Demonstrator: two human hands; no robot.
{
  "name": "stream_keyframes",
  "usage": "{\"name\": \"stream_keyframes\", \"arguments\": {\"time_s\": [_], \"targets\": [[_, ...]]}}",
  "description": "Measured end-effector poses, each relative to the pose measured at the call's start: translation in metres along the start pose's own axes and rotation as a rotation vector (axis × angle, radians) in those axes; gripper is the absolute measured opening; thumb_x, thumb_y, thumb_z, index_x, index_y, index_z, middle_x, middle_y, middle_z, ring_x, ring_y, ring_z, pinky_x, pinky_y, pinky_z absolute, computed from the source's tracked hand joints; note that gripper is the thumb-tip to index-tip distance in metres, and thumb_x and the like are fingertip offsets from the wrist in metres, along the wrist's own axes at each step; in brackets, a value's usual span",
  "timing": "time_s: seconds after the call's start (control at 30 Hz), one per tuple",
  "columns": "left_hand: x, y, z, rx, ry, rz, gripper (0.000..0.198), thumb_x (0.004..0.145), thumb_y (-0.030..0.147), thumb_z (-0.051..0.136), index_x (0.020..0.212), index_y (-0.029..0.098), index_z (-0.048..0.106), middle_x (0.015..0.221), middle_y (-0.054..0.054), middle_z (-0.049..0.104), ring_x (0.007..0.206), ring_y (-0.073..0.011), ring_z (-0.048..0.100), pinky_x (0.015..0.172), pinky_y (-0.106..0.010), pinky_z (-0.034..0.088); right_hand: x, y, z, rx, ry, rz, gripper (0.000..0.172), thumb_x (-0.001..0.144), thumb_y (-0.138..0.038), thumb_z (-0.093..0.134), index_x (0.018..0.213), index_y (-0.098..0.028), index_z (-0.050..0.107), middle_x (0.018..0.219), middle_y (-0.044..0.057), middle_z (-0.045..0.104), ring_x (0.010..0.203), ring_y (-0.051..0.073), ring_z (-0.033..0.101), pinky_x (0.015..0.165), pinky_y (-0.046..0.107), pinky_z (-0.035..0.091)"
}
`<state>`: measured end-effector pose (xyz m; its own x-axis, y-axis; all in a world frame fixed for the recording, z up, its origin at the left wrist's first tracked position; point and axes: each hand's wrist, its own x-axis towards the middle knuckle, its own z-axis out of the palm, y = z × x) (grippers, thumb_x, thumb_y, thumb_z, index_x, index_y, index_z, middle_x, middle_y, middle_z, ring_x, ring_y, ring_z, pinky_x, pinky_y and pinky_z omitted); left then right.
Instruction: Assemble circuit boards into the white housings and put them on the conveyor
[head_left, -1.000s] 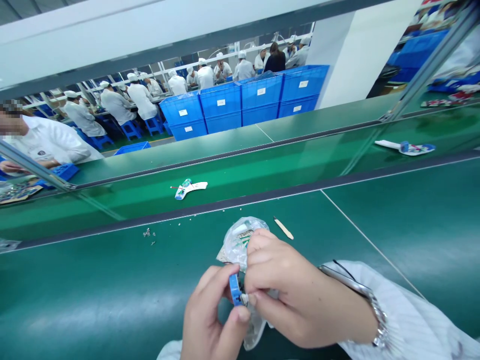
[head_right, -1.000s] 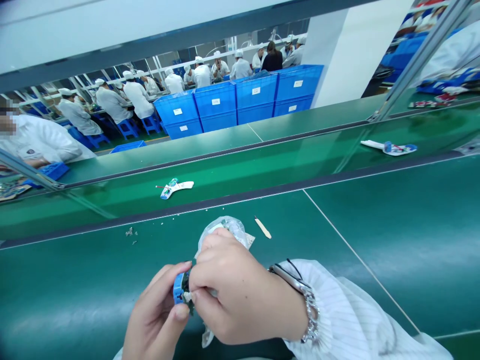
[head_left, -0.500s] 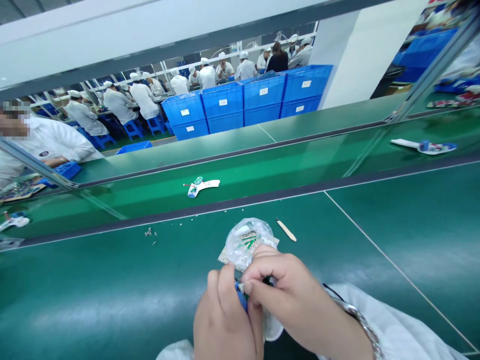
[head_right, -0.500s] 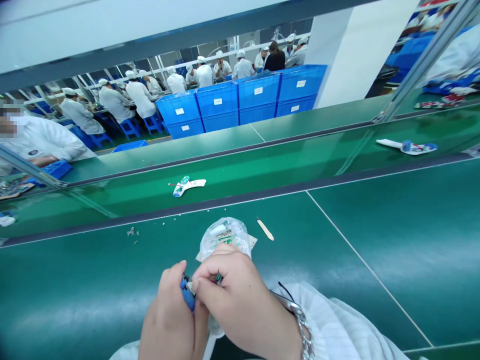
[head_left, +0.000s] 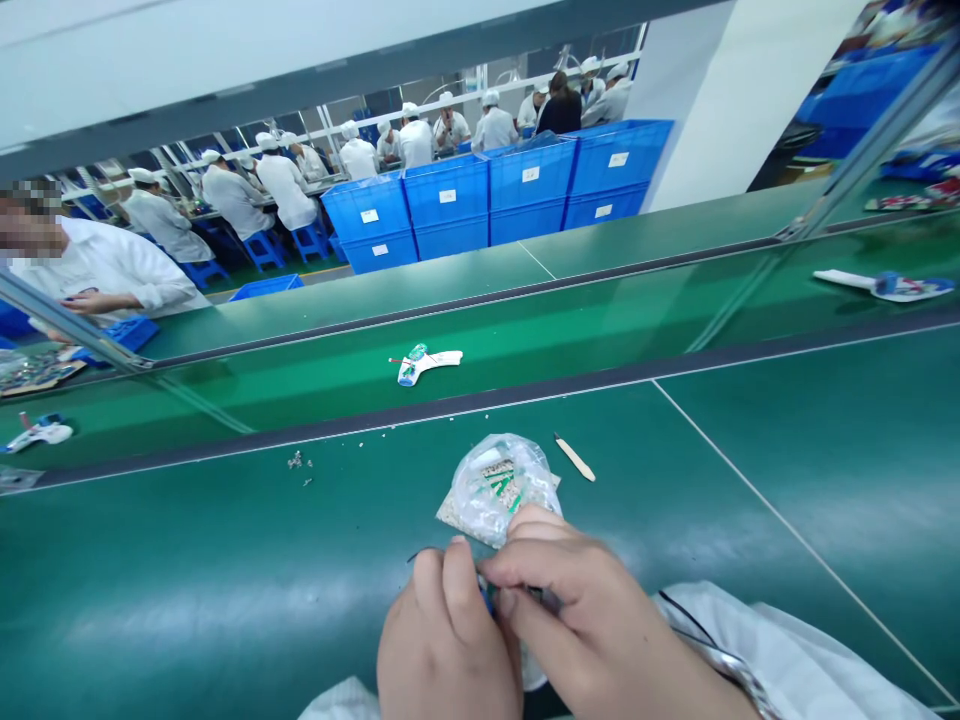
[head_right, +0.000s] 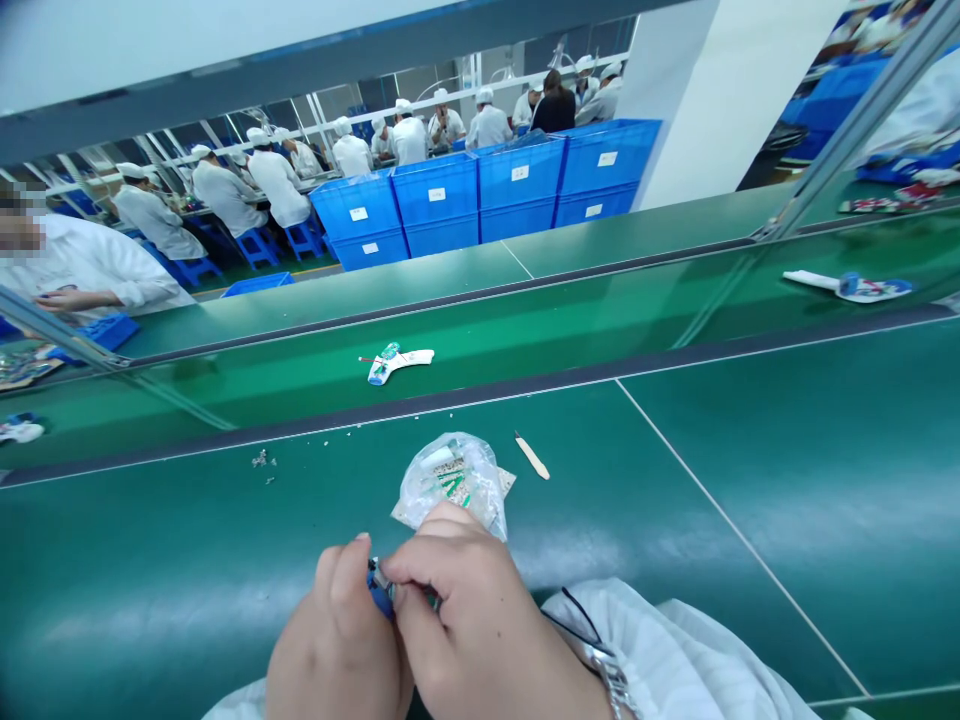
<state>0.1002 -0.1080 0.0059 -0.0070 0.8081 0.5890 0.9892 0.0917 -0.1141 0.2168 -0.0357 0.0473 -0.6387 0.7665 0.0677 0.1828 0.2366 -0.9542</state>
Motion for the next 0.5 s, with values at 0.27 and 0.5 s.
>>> {"name": "stream_keyframes", "arguments": {"time_s": [0.27,0.5], "targets": [[0.007,-0.002,0.006,-0.425,-0.337,-0.216,0.039,0.089,0.024,0.037,0.127,0.015,0.036,0.113,-0.020,0.060,0.082,-0.0321,0.066,0.065,-0.040,0.048,0.021,0.022,-0.006,0.265,-0.086,0.216,0.015,0.071,-0.011,0.054,0.065,-0.016,0.066,0.065,0.001,0.062,0.061,0.013,0.056,0.058,0.024,0.045],[0.021,-0.021,0.010,-0.789,-0.566,-0.436,0.054,0.091,0.045,0.035,0.137,0.017,0.038,0.107,-0.014,0.056,0.076,-0.0256,0.060,0.062,-0.037,0.048,0.128,0.091,-0.117,0.084,0.523,0.281,0.016,0.090,-0.027,0.059,0.091,-0.012,0.064,0.086,0.003,0.066,0.071,0.012,0.062,0.065,0.027,0.053]]}}
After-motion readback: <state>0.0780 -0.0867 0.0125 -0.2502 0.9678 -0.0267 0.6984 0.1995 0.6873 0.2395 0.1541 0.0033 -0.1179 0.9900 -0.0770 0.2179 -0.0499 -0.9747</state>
